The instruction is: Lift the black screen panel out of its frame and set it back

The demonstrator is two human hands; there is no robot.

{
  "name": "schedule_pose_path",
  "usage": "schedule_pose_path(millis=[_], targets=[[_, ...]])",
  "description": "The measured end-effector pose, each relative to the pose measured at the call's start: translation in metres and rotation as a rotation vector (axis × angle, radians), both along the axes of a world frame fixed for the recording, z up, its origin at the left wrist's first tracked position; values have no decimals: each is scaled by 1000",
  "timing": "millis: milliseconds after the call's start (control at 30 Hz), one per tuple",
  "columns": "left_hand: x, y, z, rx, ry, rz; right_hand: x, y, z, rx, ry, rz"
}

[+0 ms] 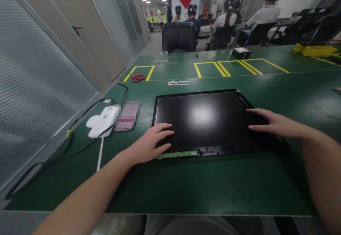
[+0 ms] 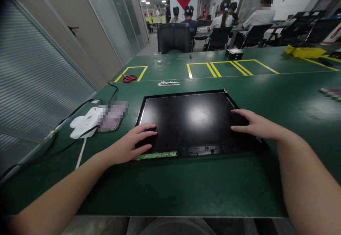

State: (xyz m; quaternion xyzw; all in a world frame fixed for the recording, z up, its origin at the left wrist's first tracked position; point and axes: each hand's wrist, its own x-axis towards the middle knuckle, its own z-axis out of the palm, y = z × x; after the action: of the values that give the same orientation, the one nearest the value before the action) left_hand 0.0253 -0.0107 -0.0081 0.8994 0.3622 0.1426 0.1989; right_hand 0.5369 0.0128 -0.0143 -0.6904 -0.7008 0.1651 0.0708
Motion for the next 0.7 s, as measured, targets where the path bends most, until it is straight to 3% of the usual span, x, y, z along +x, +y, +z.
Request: schedule_pose_path(millis=[100,400,700], targets=[[-2,1,-1,-14,14,-5,2,-6,4,-138,40,31],[-6,-1,-3,22,63,-135,-2,-12,11,-299,-3,69],[-2,-3,-4,14,84,-139,3,-10,4,-259,30,64]])
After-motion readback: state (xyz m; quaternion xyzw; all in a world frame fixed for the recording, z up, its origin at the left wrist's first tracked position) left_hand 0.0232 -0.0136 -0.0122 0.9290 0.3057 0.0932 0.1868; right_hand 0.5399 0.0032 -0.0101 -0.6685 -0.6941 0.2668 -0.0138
